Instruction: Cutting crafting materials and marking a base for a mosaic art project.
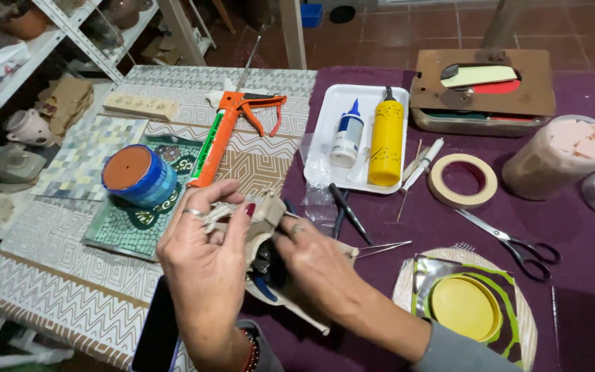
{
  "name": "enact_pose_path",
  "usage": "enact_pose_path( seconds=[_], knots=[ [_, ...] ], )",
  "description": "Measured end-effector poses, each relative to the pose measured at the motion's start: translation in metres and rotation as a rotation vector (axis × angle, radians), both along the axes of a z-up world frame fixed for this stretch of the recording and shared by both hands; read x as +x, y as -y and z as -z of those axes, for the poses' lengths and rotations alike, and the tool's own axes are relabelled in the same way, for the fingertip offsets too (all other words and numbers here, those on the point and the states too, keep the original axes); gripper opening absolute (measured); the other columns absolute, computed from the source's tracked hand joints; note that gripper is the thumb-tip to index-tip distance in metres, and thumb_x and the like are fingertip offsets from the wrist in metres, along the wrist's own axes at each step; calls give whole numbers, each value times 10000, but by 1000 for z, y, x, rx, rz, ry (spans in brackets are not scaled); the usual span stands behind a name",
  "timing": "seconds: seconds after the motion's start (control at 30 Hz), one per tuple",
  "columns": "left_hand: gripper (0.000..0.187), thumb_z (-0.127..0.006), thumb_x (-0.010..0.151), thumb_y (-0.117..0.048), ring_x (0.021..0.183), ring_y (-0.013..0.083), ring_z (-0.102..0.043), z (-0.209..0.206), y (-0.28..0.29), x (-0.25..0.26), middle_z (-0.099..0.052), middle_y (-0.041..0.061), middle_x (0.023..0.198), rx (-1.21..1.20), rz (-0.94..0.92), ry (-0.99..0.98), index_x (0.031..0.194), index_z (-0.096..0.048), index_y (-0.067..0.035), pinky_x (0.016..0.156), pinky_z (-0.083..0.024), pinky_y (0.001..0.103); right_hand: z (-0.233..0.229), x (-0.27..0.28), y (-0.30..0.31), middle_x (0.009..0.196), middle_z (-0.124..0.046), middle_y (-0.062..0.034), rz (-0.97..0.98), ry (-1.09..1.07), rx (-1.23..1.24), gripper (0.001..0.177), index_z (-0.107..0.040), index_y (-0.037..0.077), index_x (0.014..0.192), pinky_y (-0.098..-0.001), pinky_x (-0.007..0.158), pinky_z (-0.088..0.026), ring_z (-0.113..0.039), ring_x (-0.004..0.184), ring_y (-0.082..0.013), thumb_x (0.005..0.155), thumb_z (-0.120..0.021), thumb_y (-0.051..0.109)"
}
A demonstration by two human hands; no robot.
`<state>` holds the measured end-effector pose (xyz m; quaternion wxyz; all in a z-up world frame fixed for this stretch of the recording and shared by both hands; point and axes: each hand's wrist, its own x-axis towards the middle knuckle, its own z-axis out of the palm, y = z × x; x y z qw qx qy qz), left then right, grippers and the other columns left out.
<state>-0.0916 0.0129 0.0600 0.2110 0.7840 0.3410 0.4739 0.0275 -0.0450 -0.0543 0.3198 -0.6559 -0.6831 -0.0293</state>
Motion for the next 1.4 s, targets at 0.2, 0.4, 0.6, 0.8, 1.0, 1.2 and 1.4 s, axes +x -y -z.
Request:
enact_pose_path(
  seconds=[0.2,0.4,0.6,0.8,1.0,1.2,1.4],
  knots=[
    [319,-703,913,147,657,105,-558,8,-10,-18,-692,118,990,-156,-19,199,1215,-633,71,515,-450,195,12,30,27,1394,-594,-240,-215,-84,255,412,-604,-54,1245,-378,850,-574,-699,1100,-358,850,-664,50],
    [310,-714,936,147,806,148,-623,9,-12,-15,-690,145,1037,-144,-25,178,1227,-625,88,591,-503,217,82,137,53,1199,-648,-122,162,86,96,374,-594,44,1248,-318,754,-649,-693,877,-229,881,-659,15],
    [320,-717,904,144,708,118,-575,5,-10,-11,-691,126,1020,-120,-33,161,1208,-642,79,547,-488,204,76,178,68,1034,-727,-33,45,-137,-609,296,-798,110,975,-348,787,-635,-722,863,-197,794,-798,344],
    [332,-699,877,149,745,126,-597,8,-13,-12,-685,137,1041,-168,8,186,1192,-628,72,520,-482,197,98,185,65,1233,-710,-35,44,-29,-602,234,-824,175,997,-379,880,-605,-717,1003,-228,895,-629,255],
    [337,-711,824,120,847,136,-613,3,-8,-2,-654,94,1031,-134,36,155,1141,-651,21,565,-501,209,46,185,89,1072,-751,-4,59,53,-576,312,-688,117,1053,-369,825,-616,-743,843,-221,745,-712,165],
    [308,-717,790,106,805,133,-632,4,-6,11,-670,83,1004,-61,51,115,1077,-667,6,516,-501,206,-37,126,123,1021,-766,-32,237,-41,-41,314,-731,82,1072,-320,636,-561,-688,636,-143,760,-736,52],
    [313,-708,781,95,739,146,-630,2,-3,15,-693,75,967,18,20,59,1078,-676,3,503,-496,235,-24,54,82,939,-798,-69,120,-116,244,261,-749,81,1002,-214,535,-598,-711,611,-101,743,-771,53]
  ],
)
